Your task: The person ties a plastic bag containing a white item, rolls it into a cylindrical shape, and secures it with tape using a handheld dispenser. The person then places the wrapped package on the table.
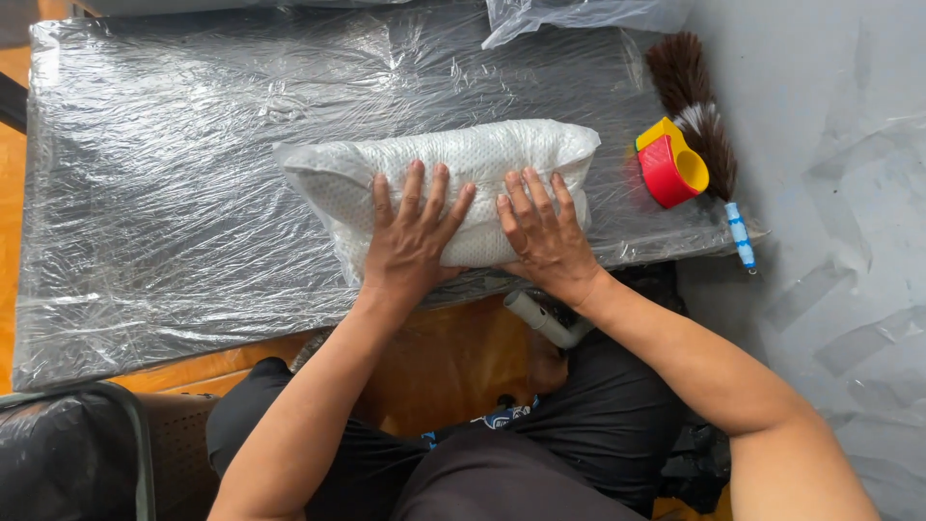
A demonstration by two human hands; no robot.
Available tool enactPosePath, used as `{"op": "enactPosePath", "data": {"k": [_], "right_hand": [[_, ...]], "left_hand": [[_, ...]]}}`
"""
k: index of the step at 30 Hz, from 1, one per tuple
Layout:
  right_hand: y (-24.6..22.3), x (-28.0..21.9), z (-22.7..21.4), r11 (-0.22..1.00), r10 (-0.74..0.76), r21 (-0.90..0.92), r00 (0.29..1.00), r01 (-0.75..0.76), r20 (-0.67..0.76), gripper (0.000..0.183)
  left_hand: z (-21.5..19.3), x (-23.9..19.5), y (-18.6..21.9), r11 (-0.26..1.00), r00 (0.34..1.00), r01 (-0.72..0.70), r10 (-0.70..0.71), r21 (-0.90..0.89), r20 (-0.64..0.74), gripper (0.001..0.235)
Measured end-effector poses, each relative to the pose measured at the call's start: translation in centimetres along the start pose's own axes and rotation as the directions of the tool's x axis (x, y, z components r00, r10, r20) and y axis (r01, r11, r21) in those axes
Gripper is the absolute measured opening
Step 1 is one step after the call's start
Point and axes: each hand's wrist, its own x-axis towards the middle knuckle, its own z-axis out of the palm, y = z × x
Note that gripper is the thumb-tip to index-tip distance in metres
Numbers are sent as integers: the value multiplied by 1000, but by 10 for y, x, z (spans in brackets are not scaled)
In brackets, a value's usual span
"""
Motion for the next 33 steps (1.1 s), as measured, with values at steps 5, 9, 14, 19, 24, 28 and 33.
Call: {"op": "enactPosePath", "data": {"k": [5, 9, 14, 19, 24, 28, 33], "right_hand": [[9, -6, -17, 982, 18, 183, 994, -37, 103, 102], [24, -17, -24, 928, 114, 356, 993, -115, 22, 83], [109, -69, -5, 914, 387, 205, 906, -351, -171, 47], [167, -163, 38, 619, 721, -88, 520, -781, 459, 70], [178, -232, 82, 653, 664, -184, 438, -735, 605, 65], [195, -240, 89, 565, 748, -174, 412, -807, 521, 49], [224, -179, 28, 443, 797, 86, 436, -892, 418, 47]], "left_hand": [[1, -7, 5, 994, 987, -50, 64, 95, -147, 125], [14, -13, 6, 988, 976, -67, 94, 143, -194, 125], [6, -14, 8, 991, 971, -71, 95, 114, -218, 123], [7, -16, 11, 982, 969, -60, 100, 180, -224, 119], [21, -18, 13, 982, 964, -40, 87, 187, -251, 119], [23, -18, 12, 982, 963, -41, 88, 185, -255, 127], [35, -17, 13, 983, 965, -44, 87, 176, -248, 132]]}}
